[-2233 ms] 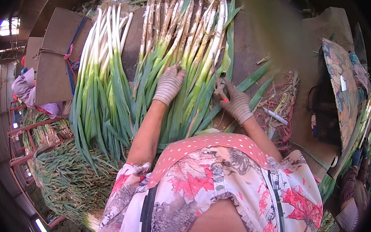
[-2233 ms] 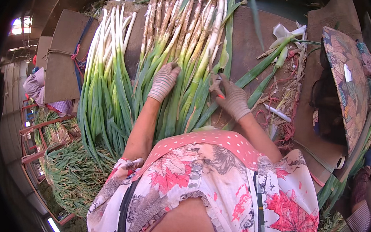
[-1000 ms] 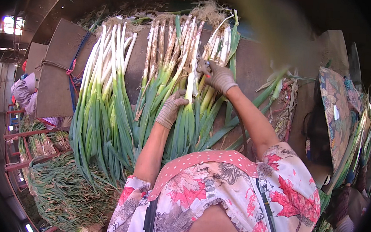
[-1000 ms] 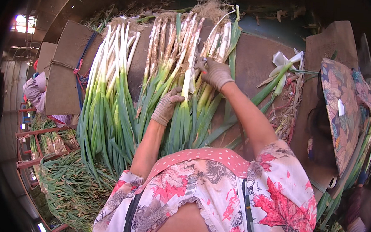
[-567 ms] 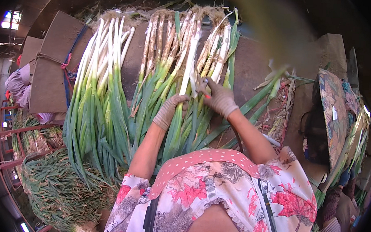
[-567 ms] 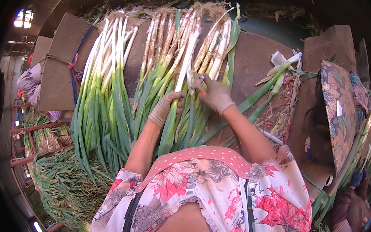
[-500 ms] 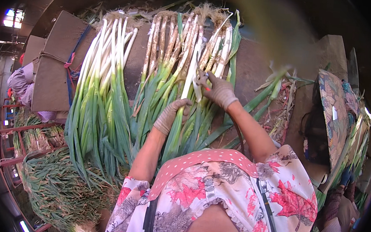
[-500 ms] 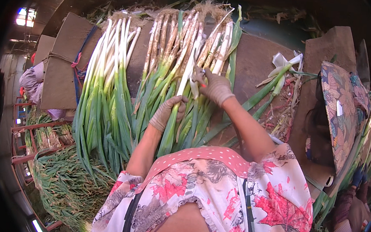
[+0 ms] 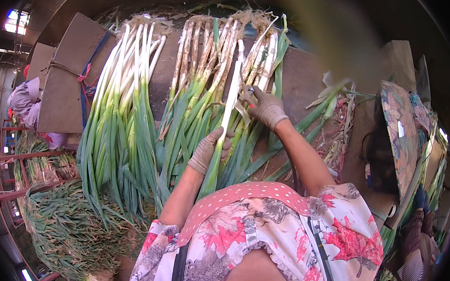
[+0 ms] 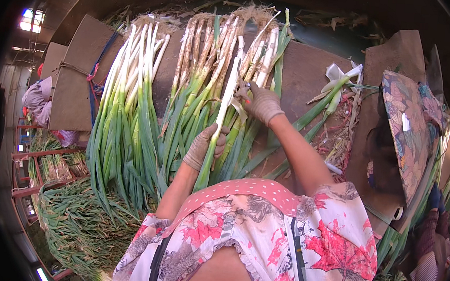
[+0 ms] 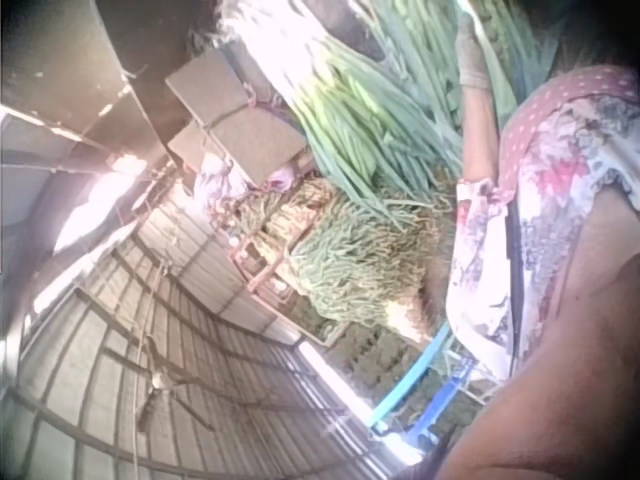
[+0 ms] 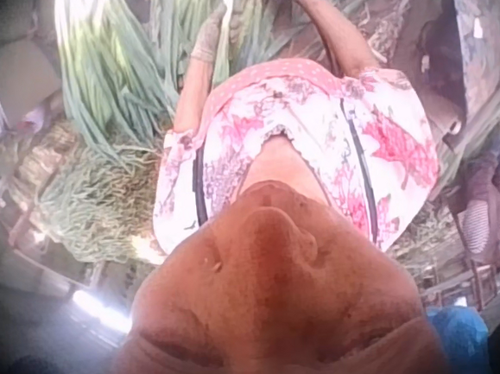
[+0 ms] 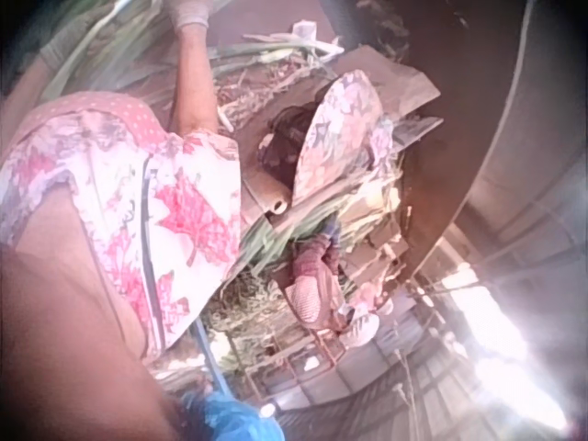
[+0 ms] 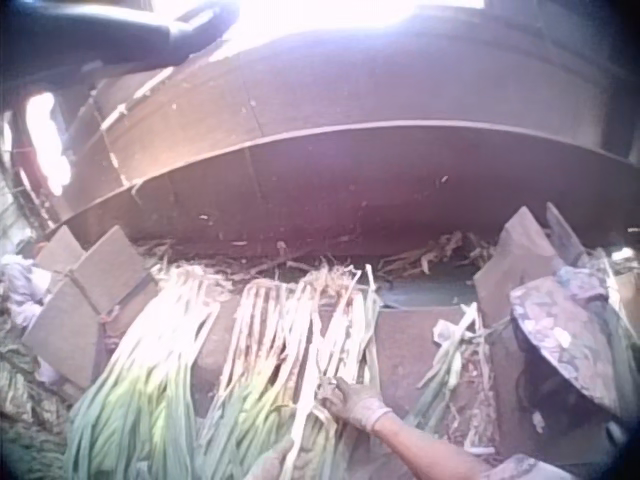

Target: The person trims the roots and peels the outer layers of green onions using pruning shears before bundling them together by hand.

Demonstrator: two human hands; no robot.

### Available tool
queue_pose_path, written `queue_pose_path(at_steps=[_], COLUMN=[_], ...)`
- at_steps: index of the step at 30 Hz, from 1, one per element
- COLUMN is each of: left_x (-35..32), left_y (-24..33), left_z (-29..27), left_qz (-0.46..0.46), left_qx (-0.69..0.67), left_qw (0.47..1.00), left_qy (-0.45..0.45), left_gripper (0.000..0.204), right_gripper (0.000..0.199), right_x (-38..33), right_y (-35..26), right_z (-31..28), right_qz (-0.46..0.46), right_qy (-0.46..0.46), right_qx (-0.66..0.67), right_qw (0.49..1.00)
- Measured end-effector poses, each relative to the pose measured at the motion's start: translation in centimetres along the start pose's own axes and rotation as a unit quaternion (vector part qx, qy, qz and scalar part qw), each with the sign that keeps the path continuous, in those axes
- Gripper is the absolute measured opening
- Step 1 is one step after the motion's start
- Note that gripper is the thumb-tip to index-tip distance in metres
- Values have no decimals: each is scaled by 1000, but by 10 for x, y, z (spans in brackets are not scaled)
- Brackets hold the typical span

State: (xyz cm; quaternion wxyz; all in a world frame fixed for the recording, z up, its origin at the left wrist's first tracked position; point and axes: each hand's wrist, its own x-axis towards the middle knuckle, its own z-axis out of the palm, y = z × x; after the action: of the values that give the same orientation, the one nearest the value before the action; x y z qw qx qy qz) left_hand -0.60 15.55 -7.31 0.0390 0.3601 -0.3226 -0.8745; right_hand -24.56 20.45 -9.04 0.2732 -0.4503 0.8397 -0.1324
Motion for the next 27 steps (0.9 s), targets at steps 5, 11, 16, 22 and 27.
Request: queue_pose_path(at_steps=[5,11,16,22,27], left_x=[0,2,2,1,16], left_y=[0,-1,0,14,23], left_z=[7,-5,-4,-14,-34], left_qz=[-17,3,-5,12,166], left_qx=[-31,-84,-86,44,406], left_qw=[999,995,995,999,899], left_qy=[-17,-46,-58,12,16], left_gripper=[46,44,47,41,41], right_gripper=[69,69,57,62,72], right_x=[49,19,53,54,-53], right_y=[13,1,-2,3,20], right_z=[-18,-5,-8,-23,-1], right_qz=[-24,-33,28,46,-62], right_qy=[8,-30,1,49,14], right_qx=[-11,-60,-51,-13,190], right_qw=[1000,997,998,998,980])
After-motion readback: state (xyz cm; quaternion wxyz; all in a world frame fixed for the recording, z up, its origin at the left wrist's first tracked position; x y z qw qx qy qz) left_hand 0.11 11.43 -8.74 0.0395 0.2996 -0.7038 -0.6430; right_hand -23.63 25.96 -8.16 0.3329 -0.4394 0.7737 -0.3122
